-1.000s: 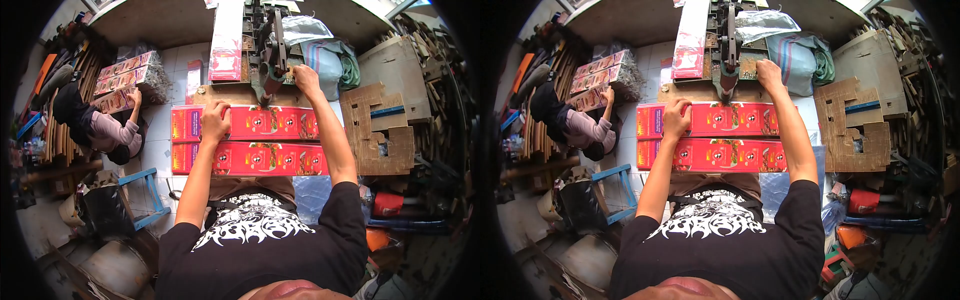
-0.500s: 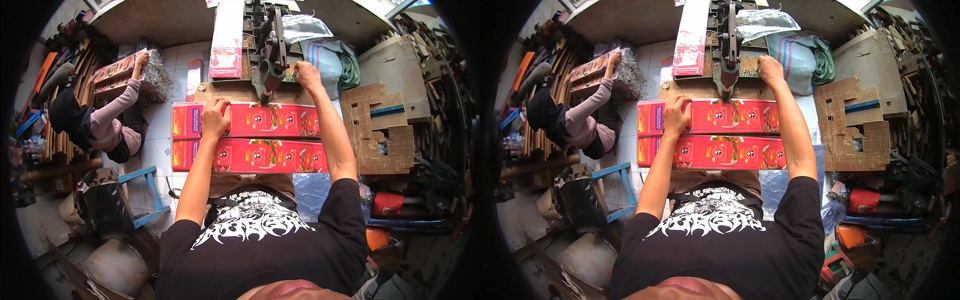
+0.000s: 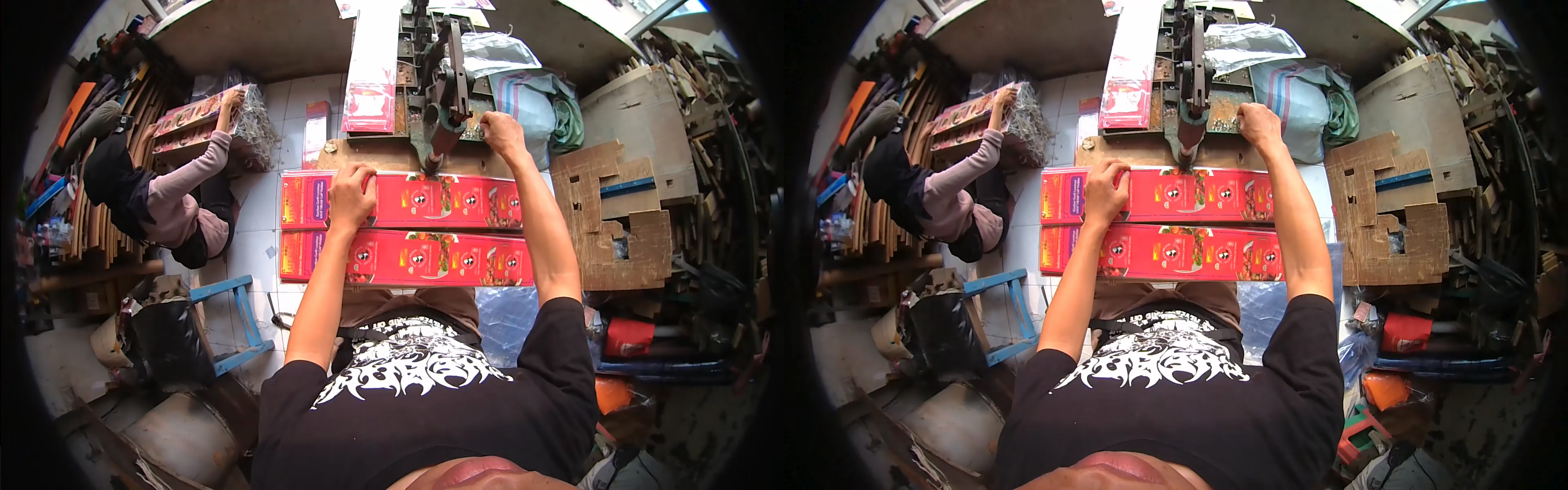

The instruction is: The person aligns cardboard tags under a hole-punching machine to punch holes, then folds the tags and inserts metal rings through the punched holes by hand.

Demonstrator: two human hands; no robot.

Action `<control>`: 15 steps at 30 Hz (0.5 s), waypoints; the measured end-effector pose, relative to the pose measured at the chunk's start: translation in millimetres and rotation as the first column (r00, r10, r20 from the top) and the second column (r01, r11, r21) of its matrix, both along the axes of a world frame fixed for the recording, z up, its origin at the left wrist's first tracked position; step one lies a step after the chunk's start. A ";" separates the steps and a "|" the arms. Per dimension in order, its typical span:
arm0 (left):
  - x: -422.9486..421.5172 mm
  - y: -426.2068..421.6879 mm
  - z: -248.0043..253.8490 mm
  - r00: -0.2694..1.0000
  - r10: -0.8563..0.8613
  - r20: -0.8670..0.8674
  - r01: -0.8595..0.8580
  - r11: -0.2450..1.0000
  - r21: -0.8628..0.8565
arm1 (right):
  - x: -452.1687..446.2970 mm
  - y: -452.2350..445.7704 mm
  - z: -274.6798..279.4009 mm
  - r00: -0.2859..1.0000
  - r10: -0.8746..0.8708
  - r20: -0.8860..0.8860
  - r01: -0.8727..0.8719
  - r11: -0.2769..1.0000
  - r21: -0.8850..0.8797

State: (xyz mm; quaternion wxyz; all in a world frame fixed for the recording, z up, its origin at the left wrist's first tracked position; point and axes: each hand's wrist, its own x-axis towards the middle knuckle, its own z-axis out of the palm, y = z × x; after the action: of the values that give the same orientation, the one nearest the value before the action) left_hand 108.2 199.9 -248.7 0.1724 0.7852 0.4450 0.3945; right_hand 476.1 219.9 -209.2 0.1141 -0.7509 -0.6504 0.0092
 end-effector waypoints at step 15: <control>-0.7 -1.6 2.0 1.000 0.017 0.019 -0.017 0.999 -0.033 | -4.3 6.2 -7.4 0.995 0.001 0.104 -0.006 0.999 0.041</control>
State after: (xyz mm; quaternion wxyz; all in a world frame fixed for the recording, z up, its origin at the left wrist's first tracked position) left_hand 107.5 198.3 -246.7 0.1864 0.7746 0.4563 0.3964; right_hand 471.8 226.1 -216.7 0.0956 -0.7467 -0.6568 -0.0434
